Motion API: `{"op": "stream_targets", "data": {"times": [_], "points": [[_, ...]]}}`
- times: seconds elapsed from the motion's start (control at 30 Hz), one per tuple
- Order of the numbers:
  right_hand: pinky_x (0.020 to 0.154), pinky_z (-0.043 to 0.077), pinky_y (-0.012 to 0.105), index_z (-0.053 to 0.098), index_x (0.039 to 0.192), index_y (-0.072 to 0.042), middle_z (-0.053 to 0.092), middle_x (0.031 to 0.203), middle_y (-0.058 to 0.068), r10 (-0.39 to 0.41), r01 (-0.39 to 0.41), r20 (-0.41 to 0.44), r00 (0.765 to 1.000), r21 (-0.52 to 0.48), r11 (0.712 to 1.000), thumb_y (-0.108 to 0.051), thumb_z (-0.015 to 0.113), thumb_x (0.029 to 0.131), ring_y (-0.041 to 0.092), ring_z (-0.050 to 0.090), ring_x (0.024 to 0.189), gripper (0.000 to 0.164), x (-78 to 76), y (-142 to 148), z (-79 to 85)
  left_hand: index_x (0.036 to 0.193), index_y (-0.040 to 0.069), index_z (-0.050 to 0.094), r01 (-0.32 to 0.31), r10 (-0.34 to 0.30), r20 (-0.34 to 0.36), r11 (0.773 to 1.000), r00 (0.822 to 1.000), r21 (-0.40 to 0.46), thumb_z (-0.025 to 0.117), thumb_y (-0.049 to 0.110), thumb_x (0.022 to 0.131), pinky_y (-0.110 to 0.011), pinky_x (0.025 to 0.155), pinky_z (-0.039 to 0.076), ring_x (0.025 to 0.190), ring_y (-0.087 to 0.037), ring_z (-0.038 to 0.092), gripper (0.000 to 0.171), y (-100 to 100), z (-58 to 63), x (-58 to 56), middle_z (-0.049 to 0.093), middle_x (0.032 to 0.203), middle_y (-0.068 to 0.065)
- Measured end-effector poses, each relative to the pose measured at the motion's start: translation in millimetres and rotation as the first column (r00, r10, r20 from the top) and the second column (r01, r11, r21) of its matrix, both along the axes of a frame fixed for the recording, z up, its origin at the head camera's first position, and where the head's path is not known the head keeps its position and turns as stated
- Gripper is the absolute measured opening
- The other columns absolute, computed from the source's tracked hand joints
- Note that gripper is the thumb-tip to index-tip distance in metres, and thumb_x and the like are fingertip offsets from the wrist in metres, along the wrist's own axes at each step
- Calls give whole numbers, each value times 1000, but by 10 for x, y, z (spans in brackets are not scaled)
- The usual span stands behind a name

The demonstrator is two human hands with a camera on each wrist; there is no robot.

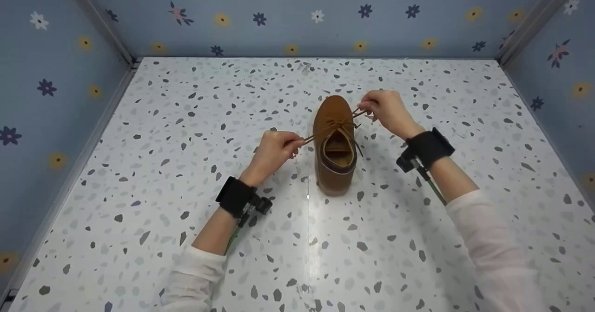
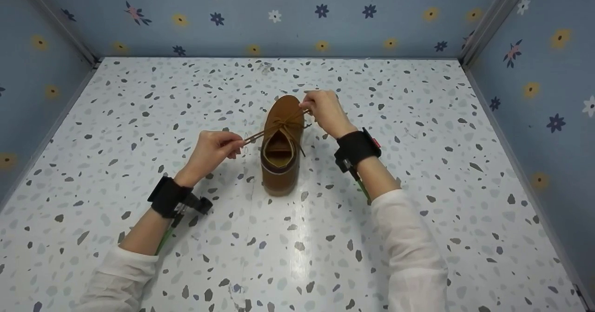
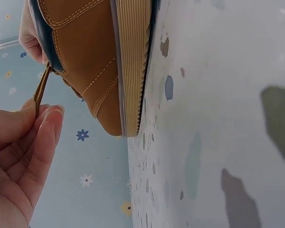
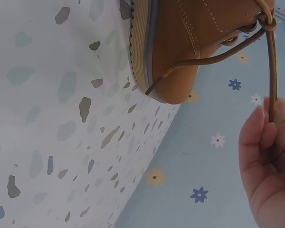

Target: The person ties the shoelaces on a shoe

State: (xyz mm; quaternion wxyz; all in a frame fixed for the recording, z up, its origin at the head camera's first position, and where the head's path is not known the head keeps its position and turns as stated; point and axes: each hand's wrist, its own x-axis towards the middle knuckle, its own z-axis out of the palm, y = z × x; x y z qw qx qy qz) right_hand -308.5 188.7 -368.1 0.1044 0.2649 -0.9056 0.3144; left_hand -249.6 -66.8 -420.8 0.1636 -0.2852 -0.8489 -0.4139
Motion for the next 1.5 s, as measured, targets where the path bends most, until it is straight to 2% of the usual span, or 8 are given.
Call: {"op": "stream_targets", "data": {"times": [0.13,0.43,0.63,1.1,1.37,1.5], "points": [[38,34,18,55,69,-8,52,62,2,2,-2,7,1000,-11,1000,-19,46,70,6,41,40,14,-2,5,-7,64,11,58,8,-8,-1,1000,1000,3,51,20,68,-14,34,31,38,3,39,12,-2,-4,-3,47,48,7],[38,35,19,55,70,-9,51,62,1,-12,13,28,1000,-20,1000,-20,47,70,8,42,41,14,7,15,-12,64,11,58,6,-6,10,1000,1000,-7,50,21,68,-14,34,30,38,2,38,13,-6,-4,2,46,47,7],[39,35,18,55,71,-12,50,61,0,-17,17,38,999,-8,1000,-20,46,70,12,44,42,12,23,38,-15,62,14,56,9,-9,6,1000,1000,-12,50,21,68,-14,34,31,38,2,38,11,-3,-4,1,46,47,7],[39,36,18,56,71,-9,51,63,1,-28,29,40,999,-24,999,-21,47,70,9,45,42,15,9,55,-30,62,15,56,2,-1,48,1000,999,-18,50,21,68,-14,34,31,38,1,39,11,-20,5,17,46,47,7],[39,36,18,56,70,-9,51,60,0,-28,28,28,999,-30,999,-27,45,69,9,45,41,21,9,76,-57,63,13,57,-4,5,8,999,1000,-35,50,20,68,-13,34,31,38,2,38,12,-27,-3,14,47,48,8],[40,37,19,56,69,-11,50,59,1,-26,28,54,998,-43,999,-24,45,70,10,46,43,17,18,86,-65,62,13,57,-13,13,-5,998,1000,-63,50,21,68,-15,36,30,39,0,37,12,-35,-3,16,46,48,9]]}}
